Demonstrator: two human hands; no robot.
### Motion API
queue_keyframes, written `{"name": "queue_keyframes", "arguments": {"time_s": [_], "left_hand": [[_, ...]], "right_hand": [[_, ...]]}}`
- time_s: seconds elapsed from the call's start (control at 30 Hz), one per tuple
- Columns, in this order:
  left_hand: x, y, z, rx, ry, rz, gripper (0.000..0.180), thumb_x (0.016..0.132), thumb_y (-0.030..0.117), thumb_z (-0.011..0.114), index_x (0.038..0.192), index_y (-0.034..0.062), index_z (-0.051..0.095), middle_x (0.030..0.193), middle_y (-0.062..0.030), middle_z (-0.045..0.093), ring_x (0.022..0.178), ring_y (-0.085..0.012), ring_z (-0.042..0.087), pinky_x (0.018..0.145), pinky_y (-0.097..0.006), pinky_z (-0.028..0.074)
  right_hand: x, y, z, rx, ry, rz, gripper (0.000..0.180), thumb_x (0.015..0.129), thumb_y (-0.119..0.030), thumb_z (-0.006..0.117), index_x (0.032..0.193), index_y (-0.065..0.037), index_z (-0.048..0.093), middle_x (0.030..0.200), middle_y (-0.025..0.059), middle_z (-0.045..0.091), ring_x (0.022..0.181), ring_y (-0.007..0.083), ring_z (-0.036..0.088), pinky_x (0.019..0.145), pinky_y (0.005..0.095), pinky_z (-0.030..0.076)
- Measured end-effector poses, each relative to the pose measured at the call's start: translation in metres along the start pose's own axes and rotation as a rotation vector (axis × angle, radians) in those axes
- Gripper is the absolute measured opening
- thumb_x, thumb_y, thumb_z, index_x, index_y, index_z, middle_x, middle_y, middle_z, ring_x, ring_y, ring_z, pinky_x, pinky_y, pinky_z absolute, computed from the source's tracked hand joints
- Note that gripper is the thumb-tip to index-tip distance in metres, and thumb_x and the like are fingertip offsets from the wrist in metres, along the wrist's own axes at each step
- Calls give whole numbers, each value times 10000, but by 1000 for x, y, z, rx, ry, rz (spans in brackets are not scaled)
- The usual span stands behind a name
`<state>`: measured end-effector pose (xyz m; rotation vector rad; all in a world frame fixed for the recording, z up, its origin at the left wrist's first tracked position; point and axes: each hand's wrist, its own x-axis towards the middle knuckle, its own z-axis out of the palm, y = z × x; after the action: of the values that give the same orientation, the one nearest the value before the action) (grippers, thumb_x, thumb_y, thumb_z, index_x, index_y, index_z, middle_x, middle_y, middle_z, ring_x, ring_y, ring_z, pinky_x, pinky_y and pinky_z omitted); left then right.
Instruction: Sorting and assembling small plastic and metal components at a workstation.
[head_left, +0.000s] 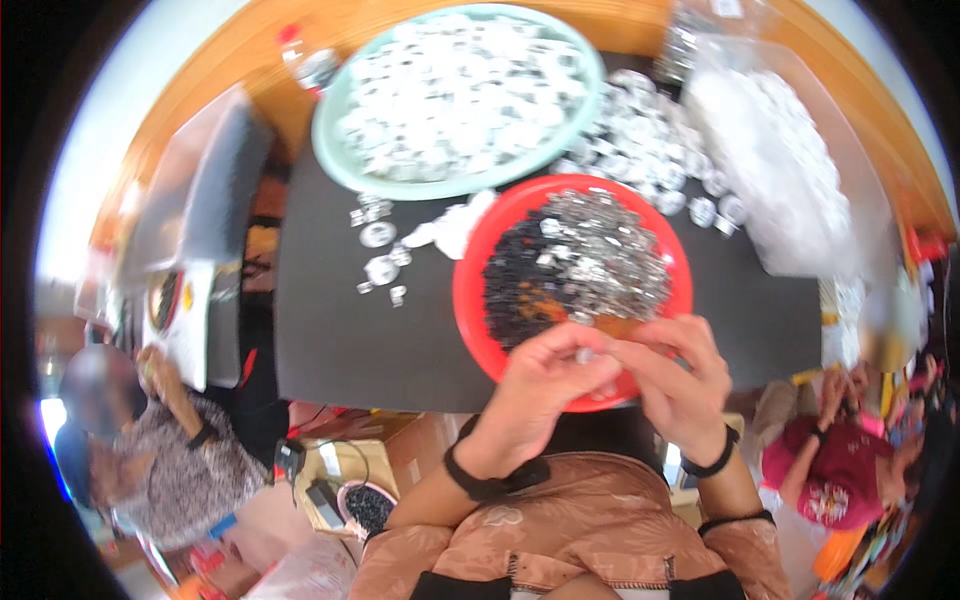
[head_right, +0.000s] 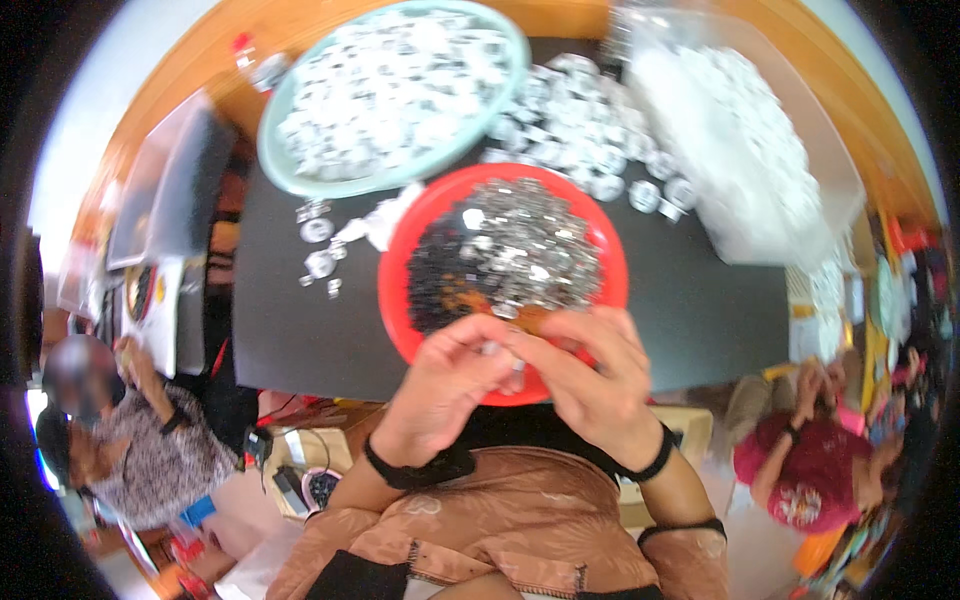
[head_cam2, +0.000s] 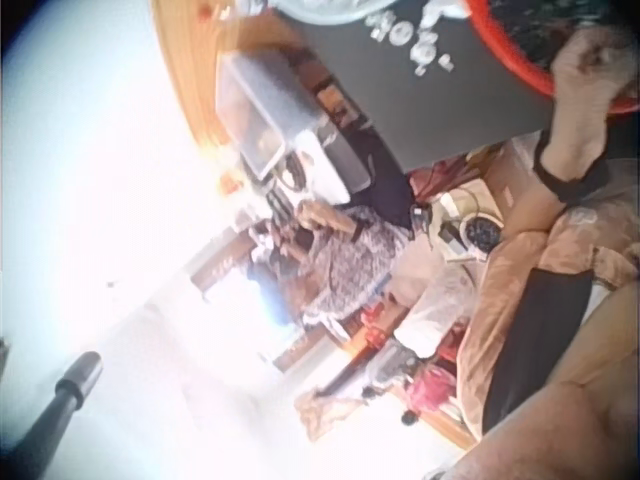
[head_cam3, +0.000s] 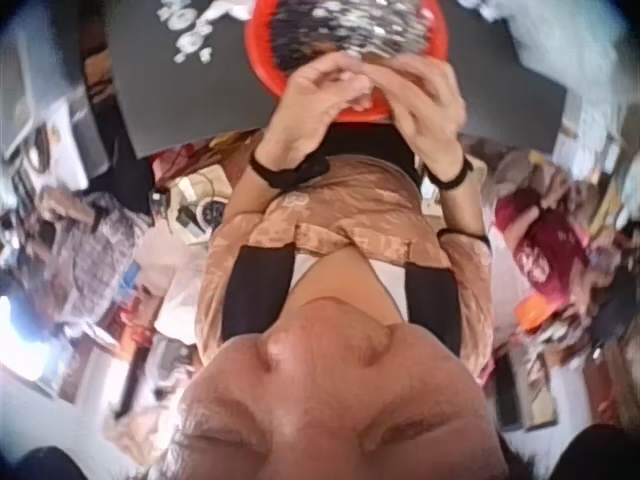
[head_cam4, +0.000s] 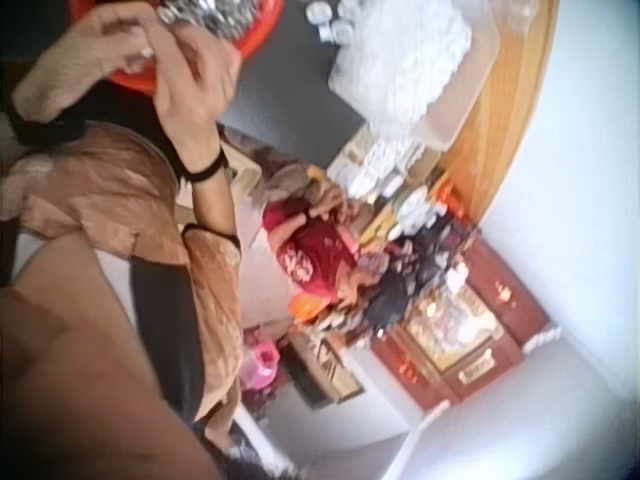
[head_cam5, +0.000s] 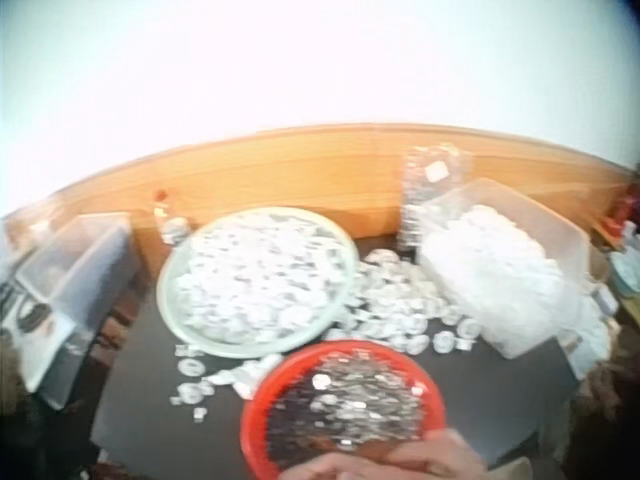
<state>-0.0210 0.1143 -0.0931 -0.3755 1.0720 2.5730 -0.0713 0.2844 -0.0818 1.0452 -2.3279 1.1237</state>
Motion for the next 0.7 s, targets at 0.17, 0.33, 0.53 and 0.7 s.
{"name": "queue_keyframes", "arguments": {"time_s": [0.17, 0.33, 0.53, 0.7], "left_hand": [[-3, -1, 1, -95, -39, -25, 103, 877, 17, 652, 950, 50, 588, 964, 1, 597, 902, -85, 578, 827, -249, 495], [-8, -3, 1, 54, -22, 206, 82, 877, 14, 653, 938, 38, 604, 975, 2, 575, 928, -72, 557, 817, -231, 475], [-9, 1, 4, 710, 74, 577, 108, 823, 22, 687, 918, 32, 636, 978, -54, 571, 879, -126, 571, 756, -249, 454], [-11, 6, 4, 803, 130, 640, 124, 813, -2, 679, 925, 28, 636, 1008, -77, 573, 910, -144, 581, 790, -267, 461]], "right_hand": [[0, -10, 1, 13, -26, 2, 373, 637, 29, 701, 987, -95, 737, 861, 63, 619, 730, 230, 574, 657, 330, 455], [-1, -13, 0, 211, -21, 166, 239, 752, 50, 675, 984, -6, 686, 873, 123, 634, 722, 247, 591, 678, 315, 483], [3, -17, -5, 249, -93, 243, 84, 788, 34, 669, 850, 15, 615, 871, 136, 633, 750, 230, 610, 692, 302, 485], [11, -19, -6, 331, -173, 353, 68, 833, 29, 629, 883, 6, 588, 834, 117, 588, 733, 221, 581, 683, 298, 466]]}}
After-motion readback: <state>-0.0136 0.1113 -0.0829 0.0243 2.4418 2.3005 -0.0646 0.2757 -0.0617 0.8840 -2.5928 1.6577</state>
